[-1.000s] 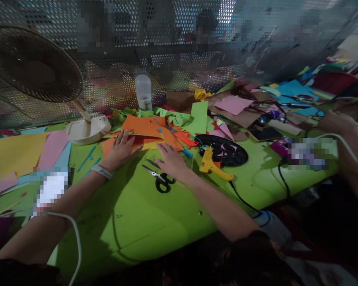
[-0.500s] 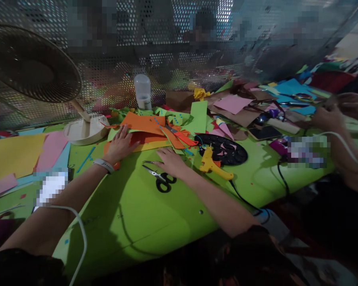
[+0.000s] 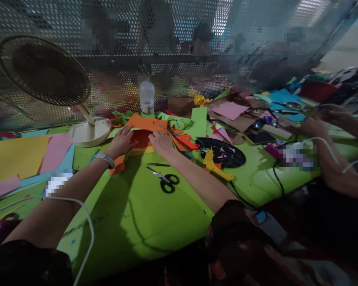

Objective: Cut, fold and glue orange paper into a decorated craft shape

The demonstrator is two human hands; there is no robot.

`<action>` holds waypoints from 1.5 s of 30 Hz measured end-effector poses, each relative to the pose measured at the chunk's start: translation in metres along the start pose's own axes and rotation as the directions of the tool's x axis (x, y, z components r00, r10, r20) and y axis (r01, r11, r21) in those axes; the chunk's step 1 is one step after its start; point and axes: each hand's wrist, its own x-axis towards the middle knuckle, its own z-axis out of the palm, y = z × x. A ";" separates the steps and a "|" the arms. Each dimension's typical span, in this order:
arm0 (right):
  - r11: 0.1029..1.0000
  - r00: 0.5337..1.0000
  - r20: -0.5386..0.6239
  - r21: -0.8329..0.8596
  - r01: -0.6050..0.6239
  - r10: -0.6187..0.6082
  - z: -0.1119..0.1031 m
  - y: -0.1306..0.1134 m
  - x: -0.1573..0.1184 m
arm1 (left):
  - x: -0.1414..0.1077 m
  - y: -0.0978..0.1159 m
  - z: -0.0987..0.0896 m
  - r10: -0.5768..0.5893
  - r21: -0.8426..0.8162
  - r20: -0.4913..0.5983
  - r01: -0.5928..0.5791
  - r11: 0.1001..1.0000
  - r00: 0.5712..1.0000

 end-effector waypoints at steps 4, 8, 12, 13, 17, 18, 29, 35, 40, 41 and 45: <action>0.985 0.988 0.128 -0.137 0.102 -0.084 0.003 0.003 0.013 | -0.004 0.001 -0.002 0.011 0.000 0.014 -0.011 1.000 1.000; 0.975 0.979 0.176 -0.179 0.131 -0.099 0.008 0.009 0.017 | -0.004 -0.001 -0.002 0.024 0.015 0.023 -0.024 1.000 0.999; 0.977 0.982 0.159 -0.171 0.126 -0.099 0.012 0.009 0.021 | -0.003 -0.004 0.001 0.034 -0.001 -0.003 -0.034 0.999 0.999; 0.977 0.981 0.155 -0.163 0.139 -0.114 0.013 0.008 0.022 | -0.003 -0.005 0.001 0.038 -0.005 -0.003 -0.038 0.999 0.999; 0.954 0.959 0.150 -0.147 0.263 -0.241 0.015 0.008 0.029 | -0.002 -0.006 0.000 0.049 0.000 0.016 -0.049 0.999 0.999; 0.945 0.952 0.152 -0.154 0.290 -0.267 0.015 0.008 0.031 | -0.002 -0.007 -0.001 0.051 0.005 0.016 -0.051 0.999 0.999; 0.941 0.961 0.143 -0.210 0.264 -0.238 0.025 0.008 0.048 | -0.005 -0.007 0.000 0.072 0.009 0.056 -0.072 0.997 0.996; 0.956 0.980 0.101 -0.223 0.190 -0.172 0.009 0.004 0.044 | -0.006 -0.006 -0.005 0.109 0.031 0.136 -0.114 0.993 0.985; 0.953 0.986 0.017 -0.256 0.165 -0.166 0.004 0.013 0.031 | 0.000 -0.006 -0.009 0.102 0.030 0.068 -0.104 0.994 0.993; 0.950 0.984 -0.009 -0.260 0.171 -0.180 0.005 0.015 0.029 | 0.001 -0.005 -0.011 0.100 0.022 0.045 -0.101 0.995 0.994; 0.960 0.965 -0.156 -0.219 0.174 -0.210 0.006 0.018 0.027 | -0.001 -0.001 -0.028 0.124 -0.006 -0.138 -0.126 0.992 0.983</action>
